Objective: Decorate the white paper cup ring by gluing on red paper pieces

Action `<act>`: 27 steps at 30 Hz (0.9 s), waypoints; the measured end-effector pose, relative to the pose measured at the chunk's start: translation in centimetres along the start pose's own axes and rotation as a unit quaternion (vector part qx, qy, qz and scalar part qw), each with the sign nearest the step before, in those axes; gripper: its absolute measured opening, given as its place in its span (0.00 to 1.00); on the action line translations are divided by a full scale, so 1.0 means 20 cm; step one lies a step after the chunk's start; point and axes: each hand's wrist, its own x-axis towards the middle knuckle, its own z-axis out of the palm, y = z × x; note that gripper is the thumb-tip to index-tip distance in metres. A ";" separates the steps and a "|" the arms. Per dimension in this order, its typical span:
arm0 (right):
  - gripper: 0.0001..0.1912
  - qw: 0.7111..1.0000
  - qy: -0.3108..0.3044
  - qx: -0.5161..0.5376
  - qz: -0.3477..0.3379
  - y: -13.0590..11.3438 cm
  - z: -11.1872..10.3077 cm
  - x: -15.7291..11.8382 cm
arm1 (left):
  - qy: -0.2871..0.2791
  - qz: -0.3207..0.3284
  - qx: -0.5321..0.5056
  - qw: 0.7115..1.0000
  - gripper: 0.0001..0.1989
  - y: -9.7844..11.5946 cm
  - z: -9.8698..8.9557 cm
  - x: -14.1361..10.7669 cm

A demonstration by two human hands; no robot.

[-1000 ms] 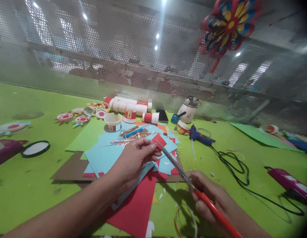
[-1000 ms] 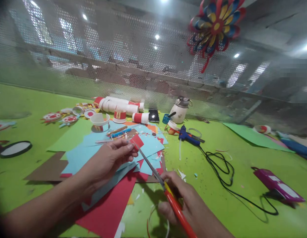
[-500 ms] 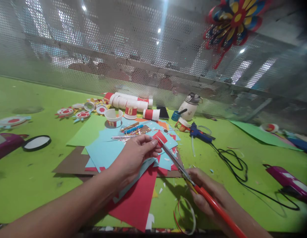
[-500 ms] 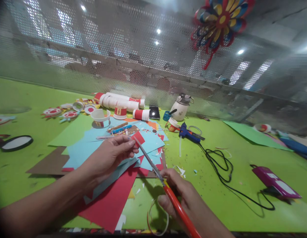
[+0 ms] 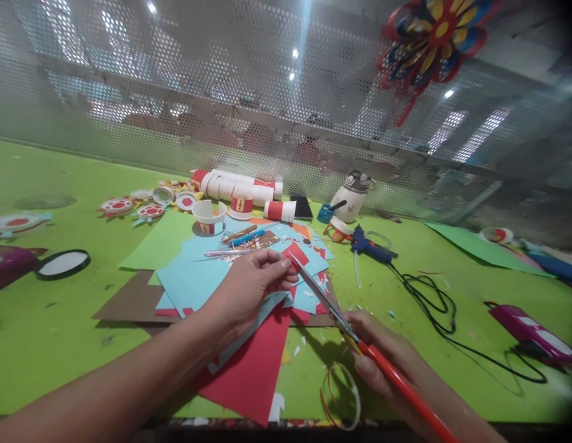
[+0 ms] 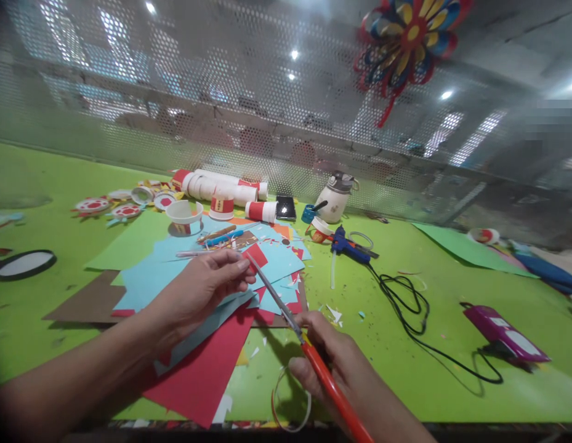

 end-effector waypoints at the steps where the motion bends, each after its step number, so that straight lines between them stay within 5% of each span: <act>1: 0.16 1.000 -0.008 -0.003 -0.005 0.00 0.00 0.00 | 0.000 0.000 -0.001 1.000 0.05 0.00 0.00 0.00; 17: 0.22 1.000 0.011 0.021 0.013 0.00 0.04 -0.01 | -0.001 -0.008 -0.009 1.000 0.07 0.01 0.00 0.00; 27: 0.17 0.999 -0.011 -0.032 0.008 -0.02 0.01 -0.01 | 0.004 -0.016 -0.012 1.000 0.09 0.02 0.01 -0.01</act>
